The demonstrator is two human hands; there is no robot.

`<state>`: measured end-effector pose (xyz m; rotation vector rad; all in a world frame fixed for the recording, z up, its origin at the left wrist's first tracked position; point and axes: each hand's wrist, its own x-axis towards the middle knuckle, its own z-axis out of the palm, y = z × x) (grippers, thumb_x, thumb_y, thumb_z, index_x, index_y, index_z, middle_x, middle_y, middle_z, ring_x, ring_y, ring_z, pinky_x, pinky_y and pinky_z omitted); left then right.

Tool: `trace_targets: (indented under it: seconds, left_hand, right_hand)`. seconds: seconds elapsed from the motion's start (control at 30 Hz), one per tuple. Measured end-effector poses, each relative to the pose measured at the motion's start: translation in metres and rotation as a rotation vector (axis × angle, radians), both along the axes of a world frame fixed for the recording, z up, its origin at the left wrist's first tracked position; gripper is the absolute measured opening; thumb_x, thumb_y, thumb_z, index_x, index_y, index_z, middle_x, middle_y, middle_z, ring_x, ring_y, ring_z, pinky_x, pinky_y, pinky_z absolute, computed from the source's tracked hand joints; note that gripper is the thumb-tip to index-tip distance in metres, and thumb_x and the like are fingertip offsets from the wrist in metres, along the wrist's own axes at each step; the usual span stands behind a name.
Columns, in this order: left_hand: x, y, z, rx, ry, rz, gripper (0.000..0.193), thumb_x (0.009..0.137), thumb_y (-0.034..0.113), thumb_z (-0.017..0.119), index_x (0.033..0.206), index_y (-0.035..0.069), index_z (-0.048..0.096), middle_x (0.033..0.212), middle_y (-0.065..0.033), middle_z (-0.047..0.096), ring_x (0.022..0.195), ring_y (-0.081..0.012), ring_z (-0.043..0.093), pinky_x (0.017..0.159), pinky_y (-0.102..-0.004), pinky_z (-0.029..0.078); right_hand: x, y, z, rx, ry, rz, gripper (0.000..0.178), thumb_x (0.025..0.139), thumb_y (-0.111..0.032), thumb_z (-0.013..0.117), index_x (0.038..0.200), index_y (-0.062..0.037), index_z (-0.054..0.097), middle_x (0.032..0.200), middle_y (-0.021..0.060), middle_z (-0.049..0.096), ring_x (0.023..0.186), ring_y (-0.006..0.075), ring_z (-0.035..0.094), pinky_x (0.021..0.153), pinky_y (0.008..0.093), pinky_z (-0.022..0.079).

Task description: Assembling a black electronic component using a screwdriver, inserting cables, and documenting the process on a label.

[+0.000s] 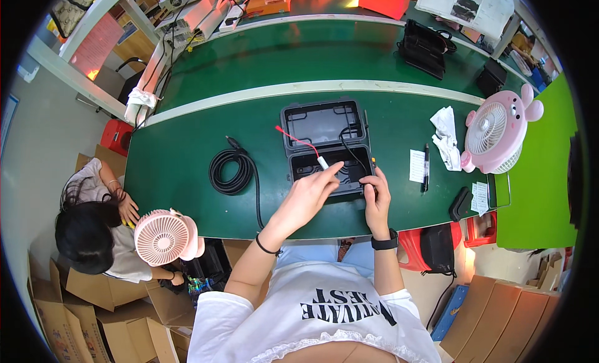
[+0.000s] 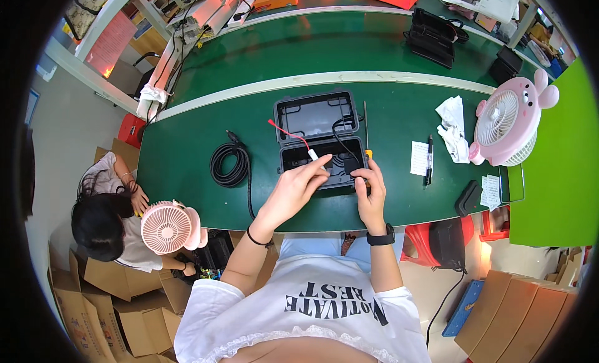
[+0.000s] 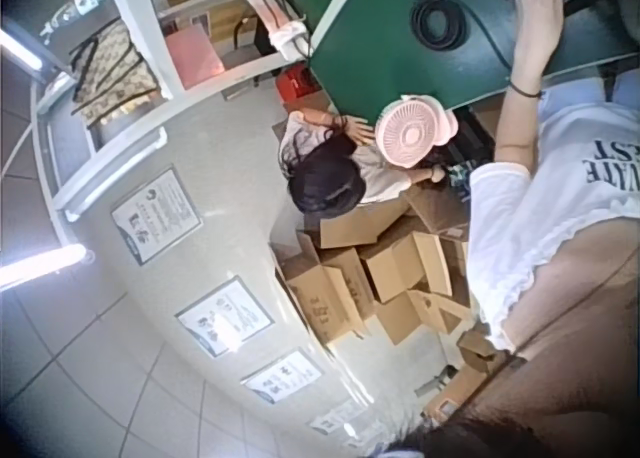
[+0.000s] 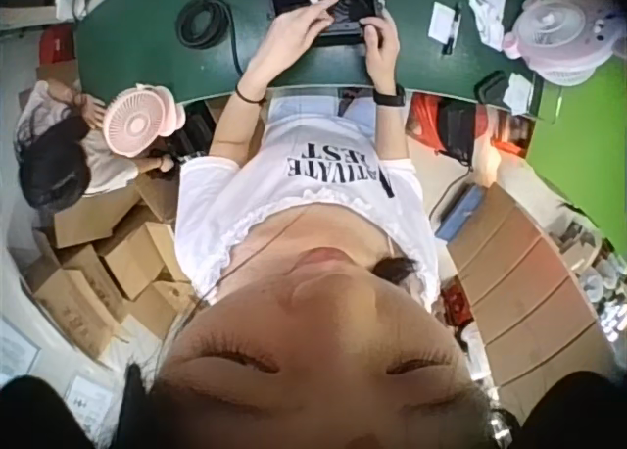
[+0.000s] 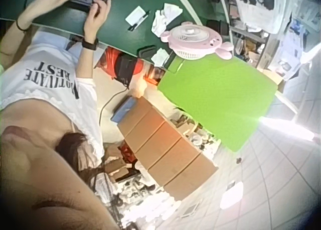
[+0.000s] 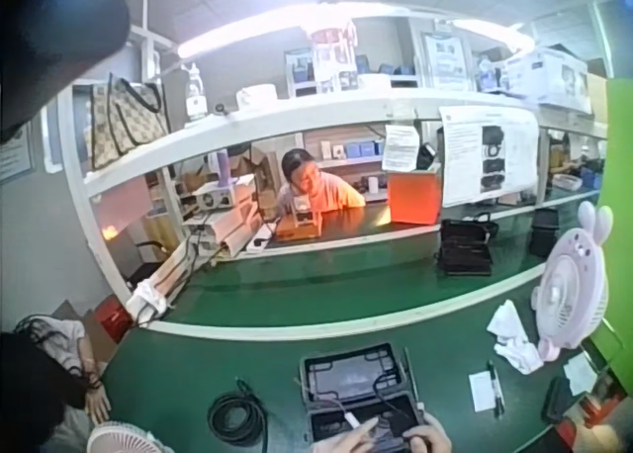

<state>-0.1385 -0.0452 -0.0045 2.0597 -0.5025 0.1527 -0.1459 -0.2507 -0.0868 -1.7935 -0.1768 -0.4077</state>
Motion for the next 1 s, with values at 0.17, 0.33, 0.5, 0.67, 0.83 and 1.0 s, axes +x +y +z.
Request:
trace_targets:
  seconds: [0.17, 0.33, 0.5, 0.67, 0.83, 1.0]
  left_hand:
    - [0.02, 0.008, 0.003, 0.286, -0.198, -0.034, 0.038, 0.092, 0.012, 0.067, 0.129, 0.006, 0.062, 0.088, -0.0172, 0.07, 0.086, -0.0362, 0.066, 0.079, -0.0449, 0.054]
    - [0.041, 0.01, 0.001, 0.267, 0.132, -0.086, 0.017, 0.091, 0.01, 0.067, 0.095, -0.002, 0.055, 0.088, -0.0205, 0.068, 0.086, -0.0435, 0.066, 0.075, -0.0495, 0.053]
    - [0.058, 0.008, -0.008, 0.266, 0.189, -0.22, 0.045, 0.081, 0.001, 0.075, 0.111, 0.0, 0.042, 0.094, -0.0239, 0.068, 0.089, -0.0437, 0.068, 0.074, -0.0477, 0.055]
    - [0.05, 0.004, -0.005, 0.209, 0.037, -0.269, 0.049, 0.079, -0.006, 0.068, 0.127, 0.003, 0.059, 0.126, -0.016, 0.067, 0.114, -0.0378, 0.065, 0.093, -0.0432, 0.054]
    - [0.03, -0.001, 0.001, 0.848, -0.332, 0.012, 0.031, 0.085, 0.013, 0.06, 0.113, 0.011, 0.072, 0.098, -0.0066, 0.067, 0.094, -0.0243, 0.064, 0.076, -0.0352, 0.052]
    - [0.023, -0.011, -0.007, 0.952, -0.21, 0.205, 0.023, 0.084, 0.028, 0.072, 0.087, 0.005, 0.074, 0.085, -0.0082, 0.063, 0.084, -0.0247, 0.067, 0.07, -0.0357, 0.057]
  right_hand:
    - [0.002, -0.001, 0.006, -0.083, -0.011, 0.006, 0.013, 0.096, -0.01, 0.057, 0.101, -0.0031, 0.067, 0.125, 0.0188, 0.063, 0.132, 0.0306, 0.052, 0.098, 0.036, 0.043]
    - [0.005, -0.006, 0.018, -0.097, 0.049, -0.004, 0.01, 0.091, -0.009, 0.064, 0.098, -0.0037, 0.069, 0.123, 0.016, 0.066, 0.128, 0.0323, 0.056, 0.099, 0.0386, 0.044]
    - [0.019, -0.016, 0.043, -0.091, 0.007, 0.112, 0.033, 0.081, -0.011, 0.077, 0.112, -0.0063, 0.066, 0.131, 0.0166, 0.063, 0.127, 0.0335, 0.057, 0.107, 0.041, 0.043]
    - [0.057, -0.018, 0.039, 0.16, -0.03, 0.059, 0.03, 0.091, -0.006, 0.068, 0.12, -0.004, 0.062, 0.134, 0.0125, 0.061, 0.123, 0.0216, 0.058, 0.104, 0.0357, 0.045]
    - [0.096, -0.004, 0.047, -0.001, -0.084, 0.005, 0.03, 0.094, -0.01, 0.065, 0.123, -0.0046, 0.062, 0.133, 0.0119, 0.062, 0.12, 0.0254, 0.061, 0.101, 0.0359, 0.049]
    - [0.129, 0.013, 0.044, -0.176, -0.074, -0.049, 0.04, 0.097, -0.021, 0.062, 0.135, -0.0091, 0.058, 0.136, 0.0164, 0.06, 0.121, 0.0333, 0.059, 0.101, 0.0411, 0.048]
